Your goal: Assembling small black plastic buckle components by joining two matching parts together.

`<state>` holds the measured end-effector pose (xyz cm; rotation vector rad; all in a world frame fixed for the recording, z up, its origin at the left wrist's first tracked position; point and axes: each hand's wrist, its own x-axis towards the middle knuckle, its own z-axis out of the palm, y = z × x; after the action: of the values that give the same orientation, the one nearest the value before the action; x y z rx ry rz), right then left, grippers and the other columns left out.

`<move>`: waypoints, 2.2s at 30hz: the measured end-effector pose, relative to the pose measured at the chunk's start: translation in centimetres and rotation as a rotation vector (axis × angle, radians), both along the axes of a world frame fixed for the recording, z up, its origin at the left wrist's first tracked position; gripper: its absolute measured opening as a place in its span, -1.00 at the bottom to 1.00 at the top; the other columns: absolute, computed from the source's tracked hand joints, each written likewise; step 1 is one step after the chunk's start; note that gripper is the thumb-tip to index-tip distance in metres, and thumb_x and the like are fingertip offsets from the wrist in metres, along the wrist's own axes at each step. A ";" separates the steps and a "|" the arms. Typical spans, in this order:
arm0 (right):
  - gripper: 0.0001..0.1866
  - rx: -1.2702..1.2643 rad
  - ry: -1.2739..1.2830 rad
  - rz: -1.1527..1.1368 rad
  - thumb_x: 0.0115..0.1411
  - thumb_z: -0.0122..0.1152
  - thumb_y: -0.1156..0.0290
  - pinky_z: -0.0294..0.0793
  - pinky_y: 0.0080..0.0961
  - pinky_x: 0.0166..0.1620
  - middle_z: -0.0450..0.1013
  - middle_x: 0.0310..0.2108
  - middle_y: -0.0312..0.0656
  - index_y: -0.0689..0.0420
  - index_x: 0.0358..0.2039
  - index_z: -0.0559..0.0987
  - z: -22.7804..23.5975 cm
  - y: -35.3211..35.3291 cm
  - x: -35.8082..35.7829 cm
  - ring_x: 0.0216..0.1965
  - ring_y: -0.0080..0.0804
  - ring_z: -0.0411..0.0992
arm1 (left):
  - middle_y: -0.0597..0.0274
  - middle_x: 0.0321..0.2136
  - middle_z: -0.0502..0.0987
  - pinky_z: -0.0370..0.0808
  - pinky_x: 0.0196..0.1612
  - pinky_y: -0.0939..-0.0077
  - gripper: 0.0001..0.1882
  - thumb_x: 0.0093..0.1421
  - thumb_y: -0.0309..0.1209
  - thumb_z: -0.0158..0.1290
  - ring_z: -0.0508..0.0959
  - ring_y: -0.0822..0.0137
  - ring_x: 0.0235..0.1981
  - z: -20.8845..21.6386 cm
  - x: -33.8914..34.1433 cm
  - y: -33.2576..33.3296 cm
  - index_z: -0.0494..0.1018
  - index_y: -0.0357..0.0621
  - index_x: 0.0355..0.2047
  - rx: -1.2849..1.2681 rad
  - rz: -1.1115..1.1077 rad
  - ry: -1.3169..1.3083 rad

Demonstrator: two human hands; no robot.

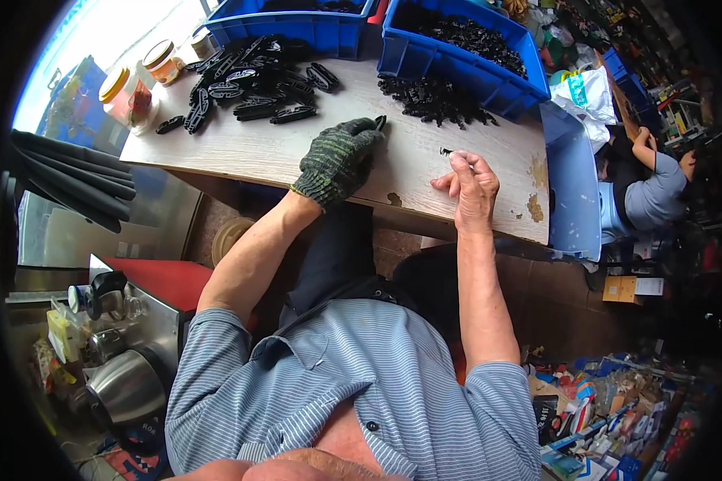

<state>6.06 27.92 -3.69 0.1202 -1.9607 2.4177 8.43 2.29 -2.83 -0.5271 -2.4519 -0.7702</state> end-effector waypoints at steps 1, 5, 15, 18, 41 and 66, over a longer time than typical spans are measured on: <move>-0.77 0.000 0.001 -0.005 0.19 0.36 0.29 0.65 -0.28 -0.36 0.26 -0.80 -0.38 0.15 -0.26 0.57 0.0 0.0 0.0 -0.67 -0.47 0.44 | -0.04 -0.12 0.57 0.50 -0.02 0.07 -0.67 0.11 -0.38 0.16 0.55 -0.09 -0.08 0.1 0.0 0.0 0.53 -0.13 -0.09 0.053 0.032 0.019; -0.75 -0.011 0.012 0.005 0.19 0.35 0.28 0.66 -0.27 -0.35 0.26 -0.79 -0.37 0.16 -0.24 0.57 -0.1 0.0 0.0 -0.65 -0.47 0.46 | -0.03 -0.32 0.57 0.46 -0.13 0.03 -0.68 0.22 -0.14 0.13 0.53 -0.09 -0.20 -0.1 -0.7 -0.1 0.58 -0.18 -0.30 0.126 0.309 0.106; -0.76 -0.023 0.022 0.025 0.19 0.35 0.33 0.67 -0.25 -0.33 0.27 -0.78 -0.36 0.20 -0.22 0.56 -0.2 0.1 -0.1 -0.64 -0.46 0.46 | 0.03 -0.44 0.57 0.41 -0.16 0.03 -0.61 0.24 -0.06 0.10 0.53 -0.04 -0.26 0.4 -1.0 3.4 0.60 -0.10 -0.53 -0.090 0.324 -0.059; -0.76 -0.028 0.013 0.022 0.19 0.35 0.35 0.68 -0.23 -0.32 0.28 -0.77 -0.35 0.21 -0.23 0.57 -0.2 0.2 0.0 -0.63 -0.46 0.47 | 0.07 -0.46 0.54 0.41 -0.16 0.04 -0.79 0.15 -0.24 0.17 0.51 -0.03 -0.25 -0.3 0.1 4.0 0.54 -0.10 -0.50 0.016 0.214 0.044; -0.84 -0.057 0.012 0.107 0.18 0.38 0.32 0.52 -0.53 -0.39 0.30 -0.76 -0.39 0.12 -0.29 0.65 0.8 -0.3 1.0 -0.65 -0.53 0.43 | 0.28 -0.31 0.61 0.54 -0.48 0.61 -0.72 0.22 -0.41 0.19 0.56 0.52 -0.45 0.7 0.3 6.3 0.52 -0.15 -0.05 0.964 -0.282 -0.823; -0.84 -0.006 -0.148 0.218 0.16 0.43 0.37 0.46 -0.74 -0.38 0.59 -0.51 -0.35 0.11 -0.28 0.66 1.3 -0.4 0.7 -0.50 -0.66 0.51 | 0.27 -0.38 0.61 0.54 -0.45 0.60 -0.71 0.29 -0.24 0.14 0.58 0.51 -0.44 1.8 0.7 6.0 0.53 -0.15 -0.10 0.959 -0.269 -0.843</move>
<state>6.78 27.53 -2.36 0.1673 -2.1026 2.6375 9.11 8.24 -1.02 -0.1410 -2.2415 -2.4738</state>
